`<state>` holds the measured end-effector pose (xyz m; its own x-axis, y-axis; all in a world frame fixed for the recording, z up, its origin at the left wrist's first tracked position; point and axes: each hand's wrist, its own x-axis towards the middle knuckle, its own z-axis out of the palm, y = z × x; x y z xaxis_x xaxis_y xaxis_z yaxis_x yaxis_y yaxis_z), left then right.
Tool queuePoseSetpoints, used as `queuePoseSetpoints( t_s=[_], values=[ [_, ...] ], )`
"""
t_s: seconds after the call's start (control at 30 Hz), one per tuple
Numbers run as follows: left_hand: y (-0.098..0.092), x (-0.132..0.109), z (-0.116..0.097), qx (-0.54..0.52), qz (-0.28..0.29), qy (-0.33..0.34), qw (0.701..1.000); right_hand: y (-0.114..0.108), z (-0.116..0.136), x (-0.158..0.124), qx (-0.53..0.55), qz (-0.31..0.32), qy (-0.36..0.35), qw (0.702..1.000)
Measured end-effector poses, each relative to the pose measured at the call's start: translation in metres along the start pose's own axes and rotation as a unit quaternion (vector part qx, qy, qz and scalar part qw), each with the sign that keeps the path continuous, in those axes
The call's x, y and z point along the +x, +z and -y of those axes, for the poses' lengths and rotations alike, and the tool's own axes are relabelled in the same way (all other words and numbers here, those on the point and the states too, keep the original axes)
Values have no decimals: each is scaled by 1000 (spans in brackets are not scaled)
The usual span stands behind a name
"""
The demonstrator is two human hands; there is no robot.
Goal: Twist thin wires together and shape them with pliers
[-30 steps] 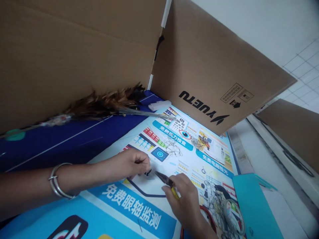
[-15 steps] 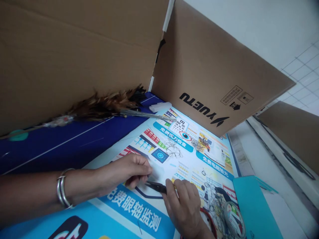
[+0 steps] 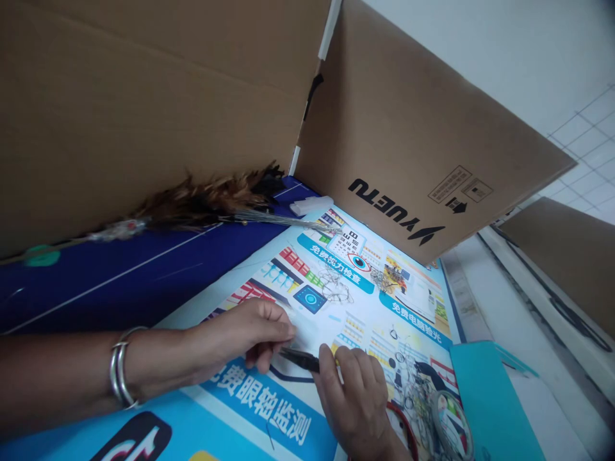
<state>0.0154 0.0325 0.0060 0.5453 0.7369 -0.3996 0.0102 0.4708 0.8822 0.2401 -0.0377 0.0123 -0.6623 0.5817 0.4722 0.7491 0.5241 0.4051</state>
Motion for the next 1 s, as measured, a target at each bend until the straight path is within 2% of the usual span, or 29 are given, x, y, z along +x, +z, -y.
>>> queuePoseSetpoints(
  t_s=[0.23,1.0],
  values=[
    [0,1,0,5,8,-5,1000,-1,-1,1,-2,-12,-8,1000],
    [2,1,3,37,3,11,999,-1,3,-2,5,13,-1,1000]
  ],
)
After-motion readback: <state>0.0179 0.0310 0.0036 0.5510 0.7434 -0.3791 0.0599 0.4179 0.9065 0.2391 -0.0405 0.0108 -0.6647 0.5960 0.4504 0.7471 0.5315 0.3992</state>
